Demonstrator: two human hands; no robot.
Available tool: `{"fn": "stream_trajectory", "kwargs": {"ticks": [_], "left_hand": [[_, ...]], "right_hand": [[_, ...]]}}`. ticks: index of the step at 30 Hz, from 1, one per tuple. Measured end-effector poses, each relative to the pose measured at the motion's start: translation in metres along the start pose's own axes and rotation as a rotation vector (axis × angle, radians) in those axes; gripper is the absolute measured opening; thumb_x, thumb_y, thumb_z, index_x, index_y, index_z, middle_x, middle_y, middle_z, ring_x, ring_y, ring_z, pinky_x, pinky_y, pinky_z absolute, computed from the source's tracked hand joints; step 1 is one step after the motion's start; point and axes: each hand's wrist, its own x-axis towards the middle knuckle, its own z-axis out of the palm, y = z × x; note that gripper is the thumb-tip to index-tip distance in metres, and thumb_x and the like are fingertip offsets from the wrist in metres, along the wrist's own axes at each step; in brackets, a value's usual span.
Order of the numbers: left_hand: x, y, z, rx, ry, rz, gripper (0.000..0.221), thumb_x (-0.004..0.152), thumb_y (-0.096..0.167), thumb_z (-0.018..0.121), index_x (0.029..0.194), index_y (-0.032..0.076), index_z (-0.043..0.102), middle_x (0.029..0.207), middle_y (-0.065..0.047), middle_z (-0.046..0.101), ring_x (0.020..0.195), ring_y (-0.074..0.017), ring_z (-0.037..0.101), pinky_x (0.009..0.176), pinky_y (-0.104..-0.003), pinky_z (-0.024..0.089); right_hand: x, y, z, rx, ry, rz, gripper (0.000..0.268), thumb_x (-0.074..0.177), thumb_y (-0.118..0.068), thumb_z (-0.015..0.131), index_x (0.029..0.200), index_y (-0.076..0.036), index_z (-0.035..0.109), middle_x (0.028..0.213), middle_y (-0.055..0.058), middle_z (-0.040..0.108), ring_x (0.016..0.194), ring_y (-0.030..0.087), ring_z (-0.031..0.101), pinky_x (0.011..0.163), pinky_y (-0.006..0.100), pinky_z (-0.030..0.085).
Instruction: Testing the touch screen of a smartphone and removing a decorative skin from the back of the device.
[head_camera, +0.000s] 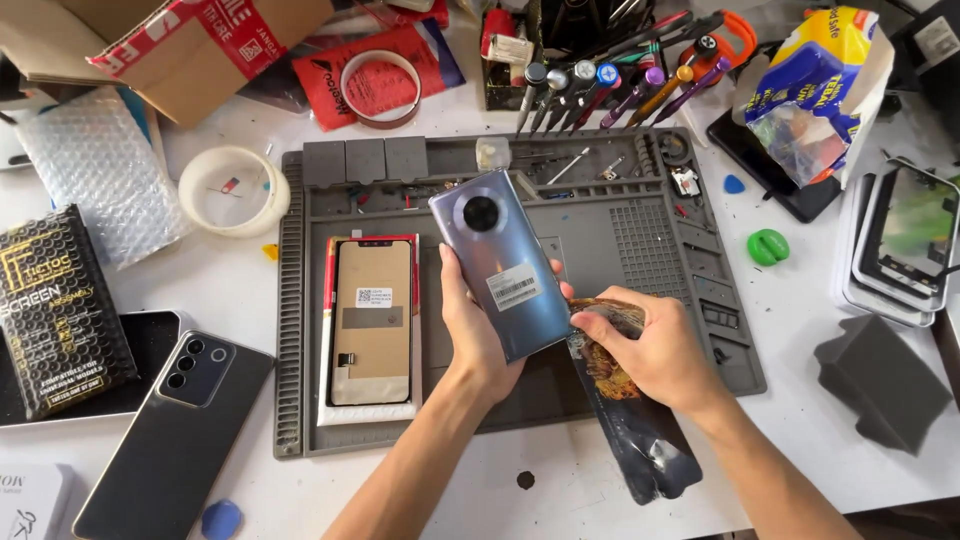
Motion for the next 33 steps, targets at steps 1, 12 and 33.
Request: {"fn": "stream_trajectory", "kwargs": {"ticks": [1, 12, 33], "left_hand": [[0.001, 0.001, 0.001, 0.009, -0.018, -0.015, 0.084, 0.095, 0.079, 0.029, 0.105, 0.005, 0.068, 0.092, -0.024, 0.074, 0.072, -0.0369, 0.075, 0.062, -0.046, 0.065], [-0.002, 0.008, 0.001, 0.1, -0.105, -0.153, 0.083, 0.096, 0.076, 0.031, 0.104, 0.002, 0.068, 0.092, -0.024, 0.074, 0.073, -0.0357, 0.075, 0.067, -0.048, 0.065], [0.01, -0.007, -0.021, 0.127, -0.18, 0.064, 0.097, 0.094, 0.084, 0.014, 0.108, 0.004, 0.067, 0.088, -0.02, 0.073, 0.072, -0.0317, 0.074, 0.054, -0.044, 0.065]], "right_hand": [[0.0, -0.013, -0.005, 0.015, -0.052, 0.016, 0.032, 0.091, -0.03, 0.077, 0.067, -0.01, 0.076, 0.045, 0.004, 0.06, 0.05, 0.007, 0.046, 0.048, 0.026, 0.041], [0.015, 0.018, -0.026, 0.088, -0.307, 0.058, 0.027, 0.09, -0.022, 0.077, 0.067, -0.008, 0.08, 0.046, 0.003, 0.066, 0.05, 0.009, 0.051, 0.05, 0.025, 0.043], [0.008, 0.022, -0.002, 0.126, -0.219, 0.045, 0.035, 0.09, -0.018, 0.078, 0.058, -0.007, 0.07, 0.044, -0.002, 0.055, 0.047, 0.006, 0.046, 0.046, 0.021, 0.038]]}}
